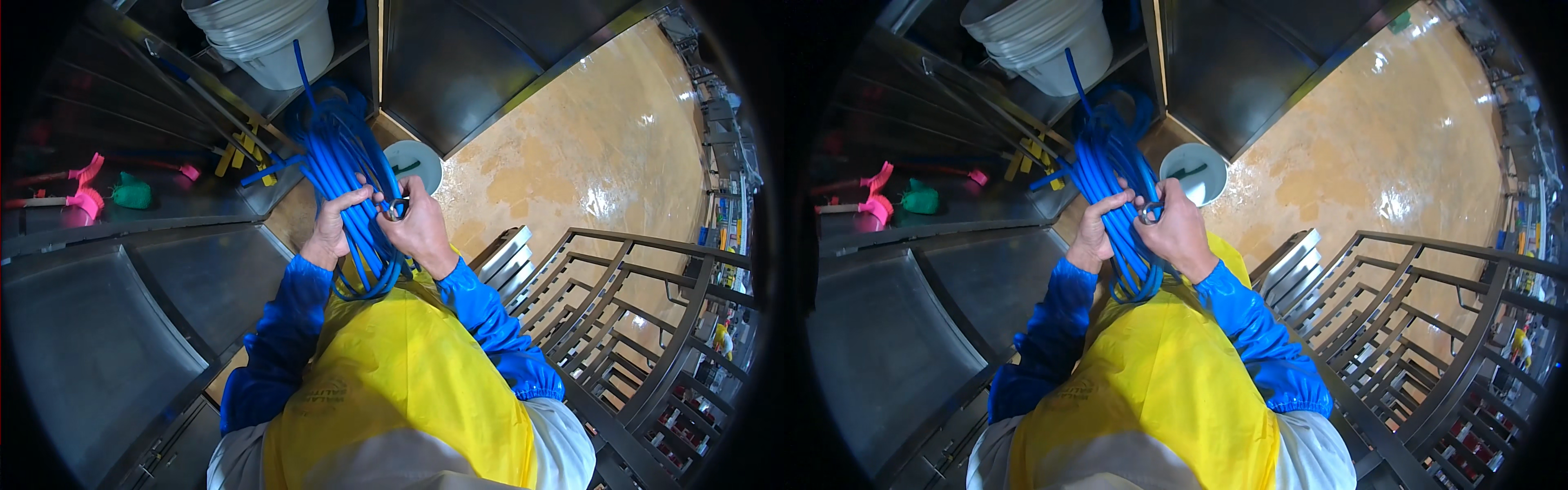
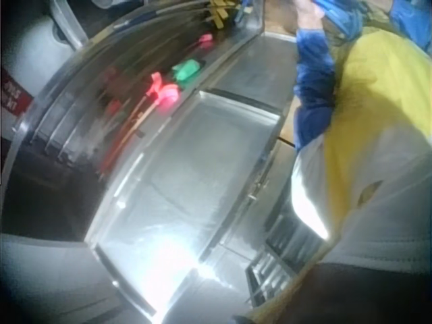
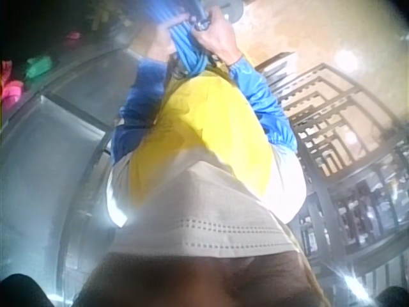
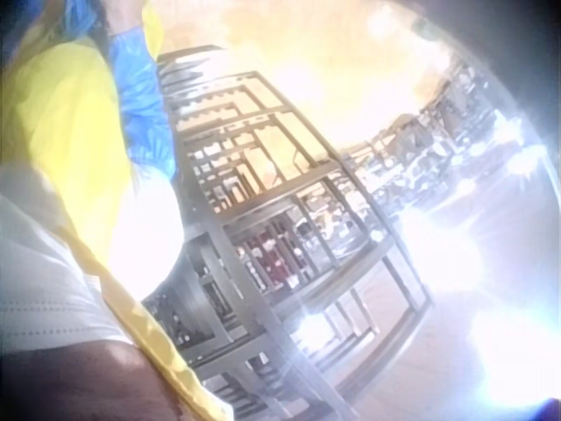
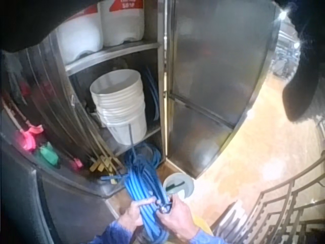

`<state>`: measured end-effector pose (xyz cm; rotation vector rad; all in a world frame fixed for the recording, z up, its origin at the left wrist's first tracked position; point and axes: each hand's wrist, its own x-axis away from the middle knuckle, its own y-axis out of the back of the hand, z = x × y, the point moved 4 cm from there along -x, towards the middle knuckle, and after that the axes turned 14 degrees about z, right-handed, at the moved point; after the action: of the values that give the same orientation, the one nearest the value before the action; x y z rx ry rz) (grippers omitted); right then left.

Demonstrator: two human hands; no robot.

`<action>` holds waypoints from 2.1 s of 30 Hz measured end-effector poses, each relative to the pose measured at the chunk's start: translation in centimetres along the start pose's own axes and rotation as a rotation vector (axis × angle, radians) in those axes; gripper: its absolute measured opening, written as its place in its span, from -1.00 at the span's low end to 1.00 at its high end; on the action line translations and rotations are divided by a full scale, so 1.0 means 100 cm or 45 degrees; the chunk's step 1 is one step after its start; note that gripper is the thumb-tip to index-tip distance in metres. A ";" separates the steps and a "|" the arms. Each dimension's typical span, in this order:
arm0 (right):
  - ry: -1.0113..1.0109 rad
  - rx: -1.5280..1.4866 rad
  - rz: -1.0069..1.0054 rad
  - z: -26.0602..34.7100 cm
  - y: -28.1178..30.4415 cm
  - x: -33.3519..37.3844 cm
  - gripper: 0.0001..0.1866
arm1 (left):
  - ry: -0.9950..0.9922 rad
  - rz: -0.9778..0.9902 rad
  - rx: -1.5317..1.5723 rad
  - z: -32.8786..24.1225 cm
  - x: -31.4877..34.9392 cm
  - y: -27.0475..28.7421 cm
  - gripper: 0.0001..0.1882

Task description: The person unlocks a metal storage cabinet using a key and padlock. They open the cabinet doors and retrieve a white bucket, a green scrub brush, and a coiled blue hose. The person places the bucket on the floor, puts the brush inside it, and then removes the hose from the cabinet. Finally, they close the cabinet doors and relock the padlock.

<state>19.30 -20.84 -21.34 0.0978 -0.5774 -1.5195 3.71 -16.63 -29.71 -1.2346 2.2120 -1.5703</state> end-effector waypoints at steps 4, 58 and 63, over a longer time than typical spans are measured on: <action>-0.038 0.074 0.121 0.005 0.000 -0.001 -0.61 | 0.029 0.053 0.049 0.002 -0.006 -0.020 -0.59; 0.184 -0.486 -0.374 -0.148 0.221 -0.021 -0.64 | -0.541 -0.395 -0.386 -0.212 0.306 -0.016 -0.53; 0.250 -0.091 -0.528 -0.058 0.255 0.006 -0.64 | -0.403 -0.552 -0.353 -0.166 0.275 0.065 -0.54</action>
<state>44.86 -21.20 -15.71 0.3243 -0.3573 -1.9040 -26.69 -23.30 -19.32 -1.9964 2.0965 -1.0927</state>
